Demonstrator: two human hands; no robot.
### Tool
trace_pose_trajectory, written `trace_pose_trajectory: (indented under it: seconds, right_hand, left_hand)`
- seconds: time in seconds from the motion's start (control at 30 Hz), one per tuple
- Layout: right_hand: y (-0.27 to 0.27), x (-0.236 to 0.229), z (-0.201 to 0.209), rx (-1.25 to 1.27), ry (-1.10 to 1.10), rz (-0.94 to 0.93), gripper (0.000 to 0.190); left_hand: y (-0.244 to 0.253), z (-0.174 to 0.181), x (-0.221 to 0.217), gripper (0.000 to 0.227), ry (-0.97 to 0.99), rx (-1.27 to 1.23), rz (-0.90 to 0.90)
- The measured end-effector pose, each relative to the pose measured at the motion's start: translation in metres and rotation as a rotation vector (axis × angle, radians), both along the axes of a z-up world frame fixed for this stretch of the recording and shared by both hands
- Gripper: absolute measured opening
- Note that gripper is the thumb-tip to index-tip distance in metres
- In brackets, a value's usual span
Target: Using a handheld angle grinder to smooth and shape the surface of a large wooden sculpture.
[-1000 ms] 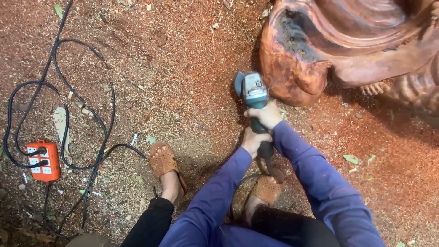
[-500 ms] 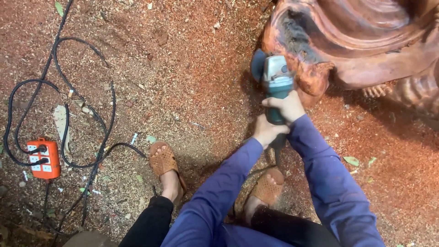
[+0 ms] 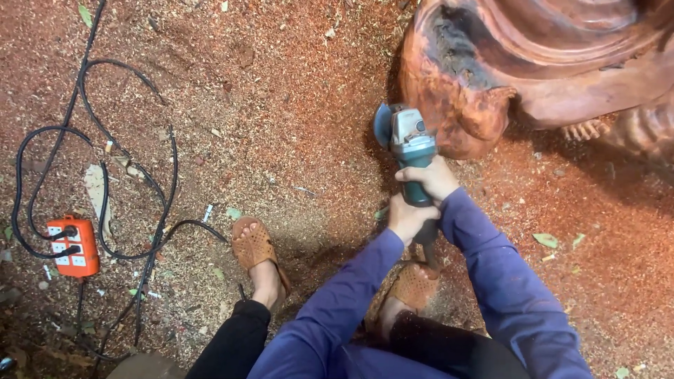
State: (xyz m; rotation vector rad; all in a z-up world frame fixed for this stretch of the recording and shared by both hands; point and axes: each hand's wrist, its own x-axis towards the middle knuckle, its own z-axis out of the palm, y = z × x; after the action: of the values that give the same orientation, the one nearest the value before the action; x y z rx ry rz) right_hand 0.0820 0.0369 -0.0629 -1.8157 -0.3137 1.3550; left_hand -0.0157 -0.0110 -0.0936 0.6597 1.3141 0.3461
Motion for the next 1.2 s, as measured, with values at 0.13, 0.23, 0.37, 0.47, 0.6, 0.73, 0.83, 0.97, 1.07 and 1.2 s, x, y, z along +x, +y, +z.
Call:
trace_pose_trajectory:
  seconds: [0.13, 0.23, 0.37, 0.47, 0.6, 0.73, 0.83, 0.97, 1.07, 1.2]
  right_hand:
    - [0.001, -0.006, 0.003, -0.023, 0.007, 0.013, 0.031]
    - [0.001, -0.009, 0.011, -0.043, 0.021, 0.036, 0.034]
    - [-0.004, -0.015, 0.005, -0.115, 0.027, 0.105, 0.040]
    - [-0.002, -0.004, 0.007, -0.069, 0.003, 0.107, 0.049]
    - [0.010, 0.022, 0.006, 0.102, -0.033, 0.039, 0.053]
    - [0.014, 0.039, 0.024, 0.154, -0.045, 0.015, 0.046]
    - [0.008, 0.039, 0.029, 0.119, -0.031, 0.010, 0.040]
    - [-0.008, 0.035, 0.013, 0.060, 0.011, 0.022, 0.037]
    - [-0.020, 0.033, 0.000, 0.041, 0.040, 0.043, 0.037]
    - [-0.024, 0.027, -0.001, 0.049, 0.067, 0.064, 0.040]
  left_hand:
    - [-0.004, -0.001, -0.006, 0.044, -0.006, -0.006, 0.014]
    - [-0.004, 0.010, -0.010, 0.041, -0.005, -0.018, 0.028]
    - [-0.012, 0.018, -0.012, 0.042, -0.003, -0.047, 0.053]
    - [-0.011, 0.008, -0.006, 0.046, -0.005, -0.022, 0.027]
    - [0.011, 0.005, 0.023, 0.050, -0.050, 0.059, 0.004]
    - [0.022, 0.004, 0.038, 0.052, 0.004, 0.069, -0.076]
    - [0.014, 0.002, 0.042, 0.052, 0.000, 0.050, -0.033]
    - [-0.001, 0.003, 0.036, 0.053, 0.060, 0.019, -0.064]
    - [-0.009, 0.007, 0.029, 0.052, 0.075, 0.001, -0.064]
    - [-0.022, 0.000, 0.024, 0.051, 0.104, -0.033, -0.039]
